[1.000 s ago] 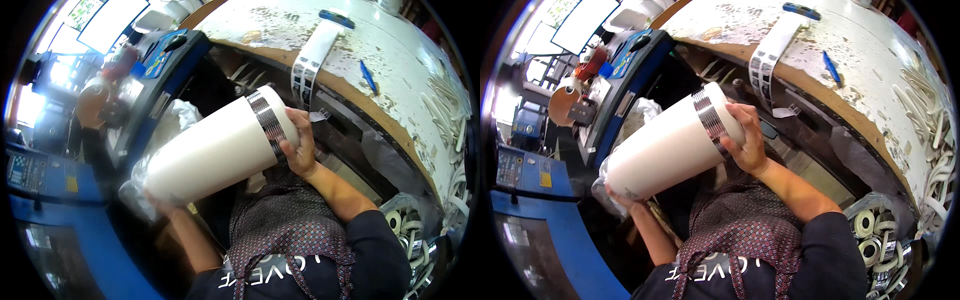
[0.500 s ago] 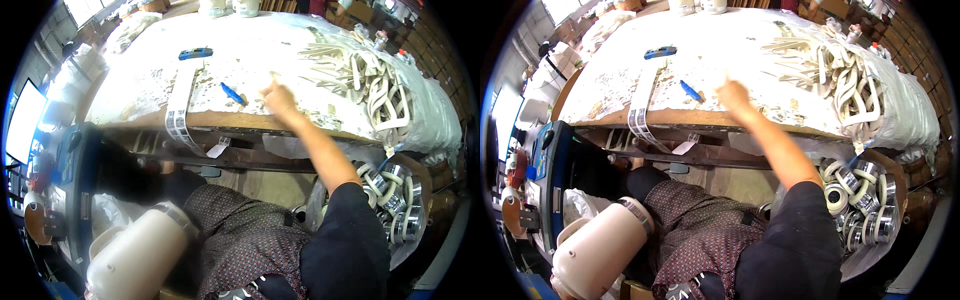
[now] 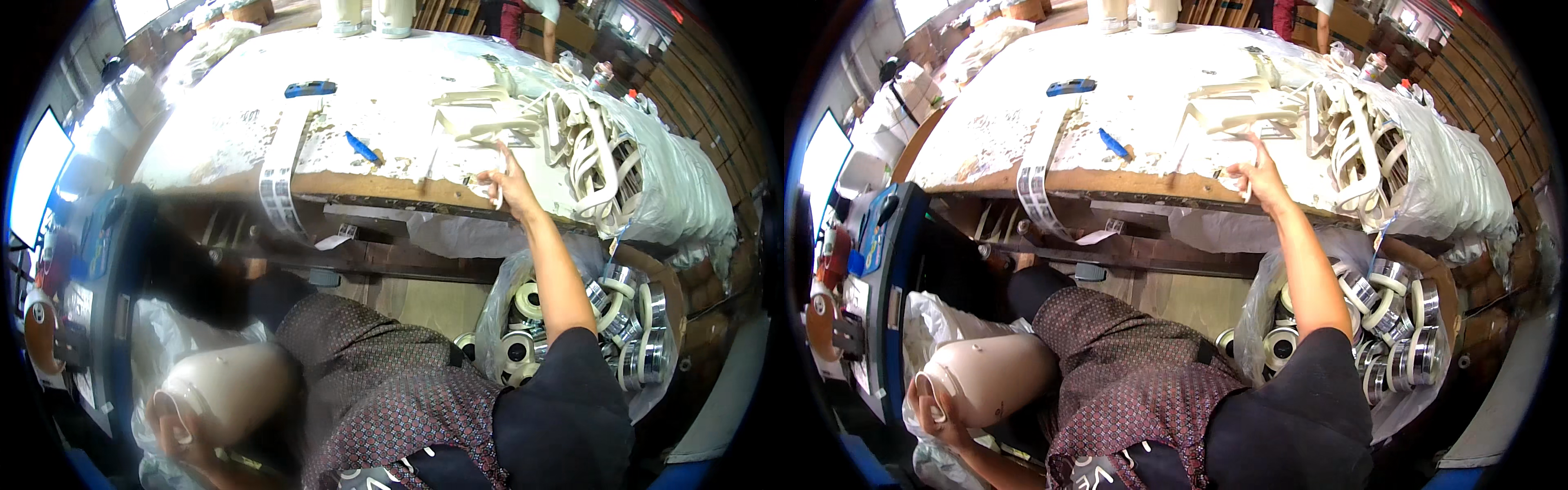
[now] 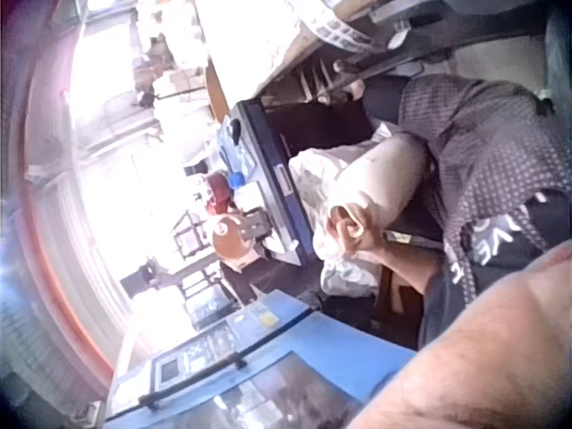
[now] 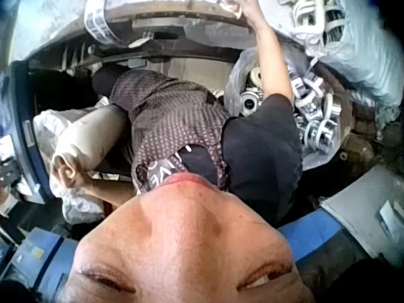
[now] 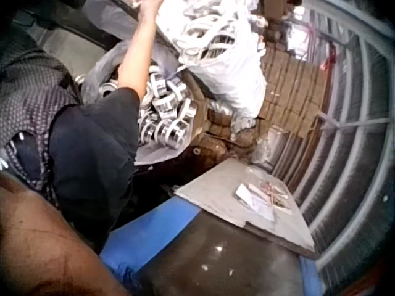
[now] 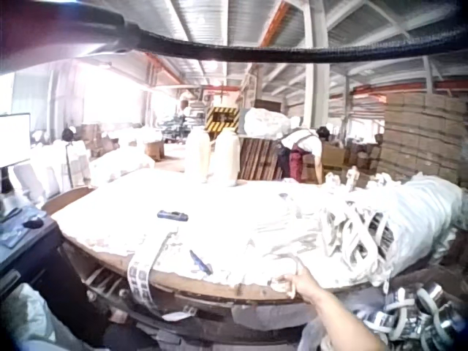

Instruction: The person assembles white plastic kettles by attaching handles and applying labels. They pick up kettle bodies, insert handles into the side slots, and smooth down stickers on the exterior. The person works at a cluttered table in a workshop environment, handling multiple units sequentially.

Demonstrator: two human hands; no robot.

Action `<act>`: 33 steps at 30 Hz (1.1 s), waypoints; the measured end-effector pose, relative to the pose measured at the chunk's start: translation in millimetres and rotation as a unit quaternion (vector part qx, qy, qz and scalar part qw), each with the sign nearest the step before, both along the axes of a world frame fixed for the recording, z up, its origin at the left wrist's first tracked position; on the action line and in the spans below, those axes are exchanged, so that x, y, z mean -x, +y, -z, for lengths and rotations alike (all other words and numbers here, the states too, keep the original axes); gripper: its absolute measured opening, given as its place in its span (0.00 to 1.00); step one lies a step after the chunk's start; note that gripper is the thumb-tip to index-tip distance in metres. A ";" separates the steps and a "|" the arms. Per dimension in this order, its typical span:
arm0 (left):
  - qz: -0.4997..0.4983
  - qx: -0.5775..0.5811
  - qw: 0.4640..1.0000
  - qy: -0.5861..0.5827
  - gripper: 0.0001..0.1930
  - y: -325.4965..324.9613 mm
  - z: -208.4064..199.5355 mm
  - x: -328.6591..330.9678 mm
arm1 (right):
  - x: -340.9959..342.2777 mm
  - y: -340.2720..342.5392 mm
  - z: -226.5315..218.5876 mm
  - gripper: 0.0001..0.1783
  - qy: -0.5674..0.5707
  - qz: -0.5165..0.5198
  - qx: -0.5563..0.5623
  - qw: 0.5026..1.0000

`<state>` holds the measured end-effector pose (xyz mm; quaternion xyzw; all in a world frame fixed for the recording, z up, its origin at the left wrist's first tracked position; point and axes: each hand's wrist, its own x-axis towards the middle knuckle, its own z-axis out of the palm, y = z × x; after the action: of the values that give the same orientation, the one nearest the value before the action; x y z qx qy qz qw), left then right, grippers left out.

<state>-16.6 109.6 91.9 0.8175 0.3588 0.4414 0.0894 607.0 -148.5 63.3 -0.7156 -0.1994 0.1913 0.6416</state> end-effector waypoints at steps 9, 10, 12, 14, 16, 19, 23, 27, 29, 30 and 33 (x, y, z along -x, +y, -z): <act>0.048 -0.015 0.998 -0.044 0.24 -32.6 5.1 -21.6 | 55.1 151.9 -12.4 0.35 0.252 -0.352 -0.140 0.890; 0.035 -0.015 0.997 -0.061 0.23 -38.3 8.9 -18.3 | 97.7 192.1 -6.3 0.25 0.234 -0.385 -0.184 0.874; 0.030 -0.013 0.995 -0.099 0.21 -41.5 10.4 -30.7 | 193.9 245.4 -7.8 0.10 0.201 -0.351 -0.246 0.881; 0.039 -0.003 0.994 -0.101 0.20 -47.9 2.0 -40.5 | 286.5 269.4 7.3 0.09 0.251 -0.347 -0.265 0.864; 0.027 0.002 0.995 -0.092 0.21 -56.2 1.6 -32.6 | 368.5 266.2 13.9 0.13 0.317 -0.393 -0.223 0.834; 0.007 0.016 0.992 -0.128 0.23 -59.4 13.5 -18.7 | 406.6 257.2 28.6 0.11 0.378 -0.448 -0.162 0.794; -0.027 0.036 0.987 -0.151 0.25 -61.3 23.2 -18.4 | 415.7 250.7 35.1 0.09 0.347 -0.438 -0.163 0.813; 0.000 0.073 0.989 -0.130 0.27 -58.2 28.7 -22.6 | 401.4 254.7 51.6 0.07 0.315 -0.476 -0.126 0.812; 0.064 0.067 0.991 -0.100 0.35 -60.5 31.5 -22.0 | 403.5 258.6 56.7 0.07 0.293 -0.493 -0.066 0.817; 0.068 0.098 0.991 -0.067 0.36 -66.7 24.7 -19.7 | 398.2 261.9 49.7 0.09 0.238 -0.583 0.016 0.777; -0.009 -0.010 0.983 -0.180 0.38 -61.5 45.1 -19.5 | 396.2 258.7 49.0 0.11 0.054 -0.597 -0.153 0.786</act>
<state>2.9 48.1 46.7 0.7219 0.3401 0.5861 0.1405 210.8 110.2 14.3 -0.3342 -0.5782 0.5418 0.5103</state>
